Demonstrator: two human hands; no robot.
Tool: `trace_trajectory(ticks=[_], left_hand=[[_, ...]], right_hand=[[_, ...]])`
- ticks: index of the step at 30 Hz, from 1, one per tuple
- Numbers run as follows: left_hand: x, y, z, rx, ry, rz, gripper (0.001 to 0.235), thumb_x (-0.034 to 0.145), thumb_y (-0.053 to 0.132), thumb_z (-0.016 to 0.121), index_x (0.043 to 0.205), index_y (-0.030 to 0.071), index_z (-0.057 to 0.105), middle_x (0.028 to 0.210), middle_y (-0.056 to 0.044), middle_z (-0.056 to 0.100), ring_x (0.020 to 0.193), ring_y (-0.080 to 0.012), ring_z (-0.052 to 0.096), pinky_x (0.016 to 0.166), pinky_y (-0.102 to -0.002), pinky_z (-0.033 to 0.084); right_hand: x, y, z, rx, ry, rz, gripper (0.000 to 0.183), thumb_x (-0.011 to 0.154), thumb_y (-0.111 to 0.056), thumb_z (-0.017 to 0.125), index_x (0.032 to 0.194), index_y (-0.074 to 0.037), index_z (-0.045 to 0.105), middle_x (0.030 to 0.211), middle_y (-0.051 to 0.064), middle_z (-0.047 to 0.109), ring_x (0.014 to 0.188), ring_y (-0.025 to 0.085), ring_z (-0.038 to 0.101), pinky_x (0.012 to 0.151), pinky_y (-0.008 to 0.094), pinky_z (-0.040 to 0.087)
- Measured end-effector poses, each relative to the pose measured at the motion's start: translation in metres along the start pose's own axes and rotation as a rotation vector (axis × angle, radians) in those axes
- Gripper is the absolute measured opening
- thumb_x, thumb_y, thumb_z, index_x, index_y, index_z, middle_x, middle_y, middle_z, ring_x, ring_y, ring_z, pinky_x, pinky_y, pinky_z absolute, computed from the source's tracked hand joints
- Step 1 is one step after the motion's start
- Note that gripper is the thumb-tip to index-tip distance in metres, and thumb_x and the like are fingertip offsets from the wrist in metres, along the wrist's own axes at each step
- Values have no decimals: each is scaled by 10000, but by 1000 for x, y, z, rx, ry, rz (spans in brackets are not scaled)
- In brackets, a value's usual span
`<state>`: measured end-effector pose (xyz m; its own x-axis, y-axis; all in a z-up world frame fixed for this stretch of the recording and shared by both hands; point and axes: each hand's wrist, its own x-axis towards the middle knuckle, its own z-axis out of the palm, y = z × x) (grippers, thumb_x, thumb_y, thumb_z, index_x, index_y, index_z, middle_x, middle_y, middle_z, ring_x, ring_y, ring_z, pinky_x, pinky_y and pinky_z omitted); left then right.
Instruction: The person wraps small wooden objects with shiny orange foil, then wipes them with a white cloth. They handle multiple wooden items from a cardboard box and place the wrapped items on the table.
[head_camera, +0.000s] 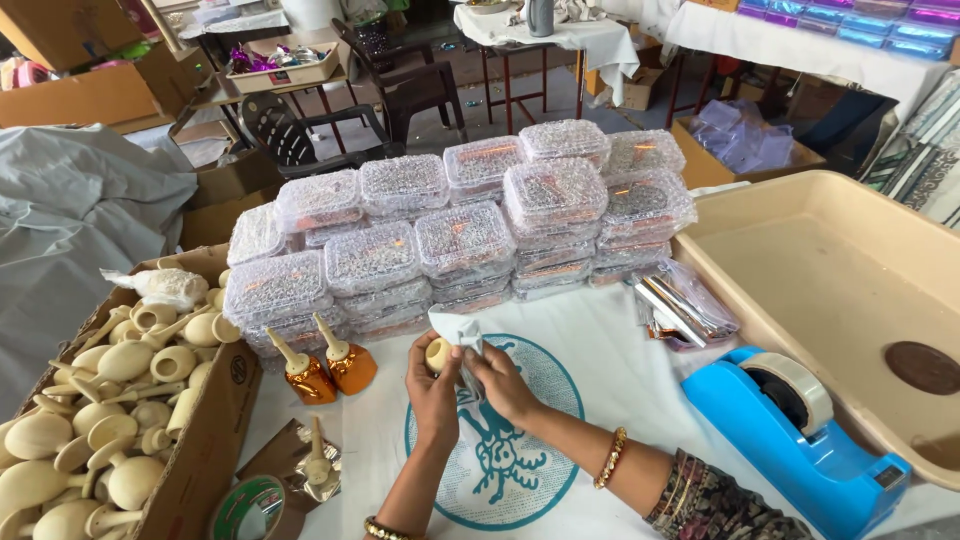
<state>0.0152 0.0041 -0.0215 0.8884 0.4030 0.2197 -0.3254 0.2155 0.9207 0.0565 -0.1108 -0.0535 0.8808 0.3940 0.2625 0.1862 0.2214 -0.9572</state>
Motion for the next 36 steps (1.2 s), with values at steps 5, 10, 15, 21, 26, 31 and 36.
trace_trajectory(ticks=[5,10,15,21,26,31,36], left_hand=[[-17,25,18,-113,-138,13,467,912,142,726,1342,48,570,1059,-23,652,888,-80,608,745,-238,515],[-4,18,4,44,-102,192,428,967,118,710,1367,22,591,1194,-21,549,1062,-89,600,940,-231,515],[-1,12,0,-172,-8,146,356,1010,193,635,1333,57,579,1184,-61,671,1022,-115,650,887,-266,538],[7,14,-6,243,-48,122,395,918,98,701,1299,51,605,1161,-76,676,966,-152,613,840,-309,530],[17,-11,-14,75,9,-4,333,1000,172,586,1321,85,587,1211,-87,647,1030,-144,623,910,-292,514],[28,-17,-32,-25,133,-109,421,974,208,489,1392,162,508,1335,-67,554,1070,-164,579,911,-298,477],[43,-29,-49,364,143,-54,427,968,212,522,1335,96,706,1304,-133,475,1120,-182,513,966,-288,426]], right_hand=[[8,-19,-9,234,129,149,398,1083,-359,453,1166,-34,667,971,36,710,860,116,663,782,300,546],[-7,-32,14,341,65,268,372,1044,-370,436,1232,-116,631,1054,21,694,862,103,655,774,307,561],[-7,-17,13,66,103,15,345,1075,-308,466,1273,-74,625,1082,22,688,957,106,630,848,319,532],[9,-20,-22,-811,231,-284,293,972,-186,663,1227,-43,662,1190,145,667,1094,297,654,926,419,554],[8,-30,-35,-1213,-9,-406,479,764,-123,753,1219,-2,665,1255,153,652,1227,371,592,988,523,452],[2,-31,-27,-1235,-231,-230,516,735,23,631,1247,-23,665,1305,92,639,1294,283,528,1084,461,415],[1,-75,-11,-1469,-393,45,571,722,-112,739,1289,-136,670,1527,94,486,1390,280,368,1108,524,323]])
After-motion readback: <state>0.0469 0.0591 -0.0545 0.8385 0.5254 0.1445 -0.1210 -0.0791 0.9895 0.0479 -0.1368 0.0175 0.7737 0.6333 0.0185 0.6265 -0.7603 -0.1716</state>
